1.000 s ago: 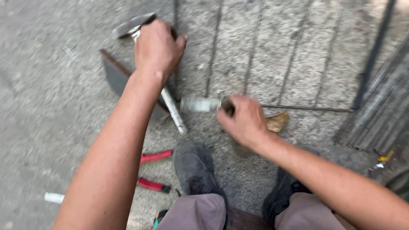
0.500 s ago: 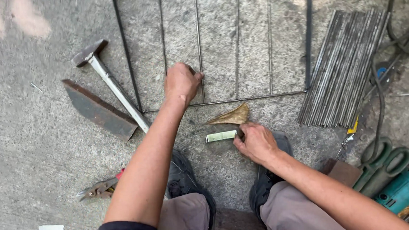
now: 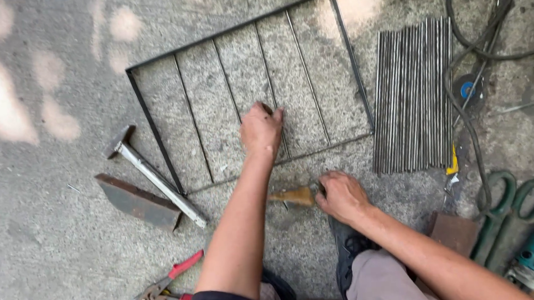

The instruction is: Measuring, cutting, and fitting small metal strips onto a metal frame using hand tools.

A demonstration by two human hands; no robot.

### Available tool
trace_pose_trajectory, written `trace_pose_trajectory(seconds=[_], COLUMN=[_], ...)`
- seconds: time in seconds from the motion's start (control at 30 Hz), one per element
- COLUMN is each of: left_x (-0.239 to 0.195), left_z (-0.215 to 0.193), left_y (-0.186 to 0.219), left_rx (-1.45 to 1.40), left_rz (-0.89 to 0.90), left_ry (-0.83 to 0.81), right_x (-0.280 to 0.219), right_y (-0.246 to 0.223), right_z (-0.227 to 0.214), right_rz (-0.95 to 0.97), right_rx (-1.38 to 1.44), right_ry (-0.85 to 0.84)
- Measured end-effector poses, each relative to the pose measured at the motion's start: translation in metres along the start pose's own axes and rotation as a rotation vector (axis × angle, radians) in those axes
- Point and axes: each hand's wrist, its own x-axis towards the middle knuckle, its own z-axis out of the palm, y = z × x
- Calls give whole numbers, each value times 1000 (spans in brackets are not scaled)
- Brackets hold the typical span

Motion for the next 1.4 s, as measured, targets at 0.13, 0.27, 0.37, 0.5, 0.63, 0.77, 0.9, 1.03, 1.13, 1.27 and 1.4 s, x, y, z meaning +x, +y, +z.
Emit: trace_pose_trajectory(seconds=[0.13,0.27,0.37,0.5,0.63,0.77,0.9,1.03,1.13,1.27,1.4], left_x=[37,23,18,53,107,138,153,165,172,172,173], left_z=[35,28,13,-15,-32,-34,-21,-13,-11,-13,-12], left_y=[-14,-10,-1,25,56,76,71,60,53,48,45], left_rx=[-69,-130,-225,-172,-176,-134,-128,-156,-147,-213,-216], left_rz=[9,-7,18,80,45,-26,-22,10,27,41,100], left_ry=[18,100,146,268,414,340,331,377,409,413,449], right_x=[2,-2,-3,27,67,84,84,85,83,82,82], right_y=[13,0,-25,-51,-92,-103,-83,-76,-76,-77,-78], right_z=[1,-16,-53,-86,-90,-80,-55,-46,-44,-46,-48], right_rz=[19,15,42,37,-23,28,-10,-49,-56,-68,-74], right_rx=[32,49,21,92,-78,-54,-34,-24,9,-9,-2], right_ry=[-29,-77,-99,-6,71,6,34,126,141,161,166])
